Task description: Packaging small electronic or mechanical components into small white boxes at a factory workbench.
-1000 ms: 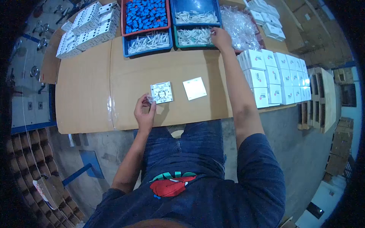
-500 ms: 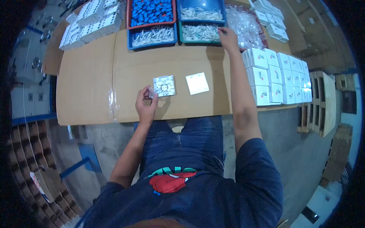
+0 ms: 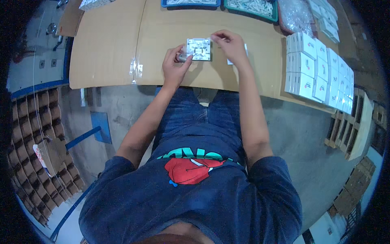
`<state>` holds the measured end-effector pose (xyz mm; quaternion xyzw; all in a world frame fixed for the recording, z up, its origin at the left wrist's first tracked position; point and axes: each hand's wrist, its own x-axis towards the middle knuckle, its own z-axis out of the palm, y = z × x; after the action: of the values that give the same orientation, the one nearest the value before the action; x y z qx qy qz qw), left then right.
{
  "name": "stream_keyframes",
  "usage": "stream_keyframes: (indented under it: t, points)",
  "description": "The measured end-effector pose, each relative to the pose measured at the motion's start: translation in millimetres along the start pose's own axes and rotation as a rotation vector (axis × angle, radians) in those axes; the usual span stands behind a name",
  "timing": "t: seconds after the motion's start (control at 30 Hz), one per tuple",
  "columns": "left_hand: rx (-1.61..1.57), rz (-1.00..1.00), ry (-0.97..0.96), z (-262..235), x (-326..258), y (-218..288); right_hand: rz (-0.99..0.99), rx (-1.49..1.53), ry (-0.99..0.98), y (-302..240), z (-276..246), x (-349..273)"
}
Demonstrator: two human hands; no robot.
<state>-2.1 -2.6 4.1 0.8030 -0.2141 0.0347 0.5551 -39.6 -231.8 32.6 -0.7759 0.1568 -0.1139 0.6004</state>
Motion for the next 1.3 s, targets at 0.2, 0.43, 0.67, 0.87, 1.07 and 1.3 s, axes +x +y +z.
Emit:
stream_keyframes:
  t: [0.2, 0.43, 0.67, 0.87, 1.07, 1.3]
  points:
    - [0.008, 0.041, -0.012, 0.8, -4.0, 0.6, -0.01, -0.049, -0.105, -19.1, 33.8, -19.0]
    - [0.024, 0.058, -0.02, -1.3, -4.2, -0.8, -0.01, -0.249, -0.172, -32.0, 43.2, -28.2]
    - [-0.006, 0.091, -0.012, 0.5, -3.0, -2.8, -0.134, -0.307, -0.148, -22.6, 50.4, -29.3]
    - [-0.01, 0.108, -0.029, 2.3, -4.1, -5.1, -0.037, -0.173, -0.249, -25.8, 48.9, -32.3]
    - [-0.003, 0.156, -0.017, -0.5, -4.6, -3.1, 0.102, -0.123, -0.296, -26.8, 47.8, -28.3]
    - [0.001, 0.18, 0.006, 2.6, -4.1, -7.3, 0.08, -0.043, -0.303, -19.1, 52.7, -32.5]
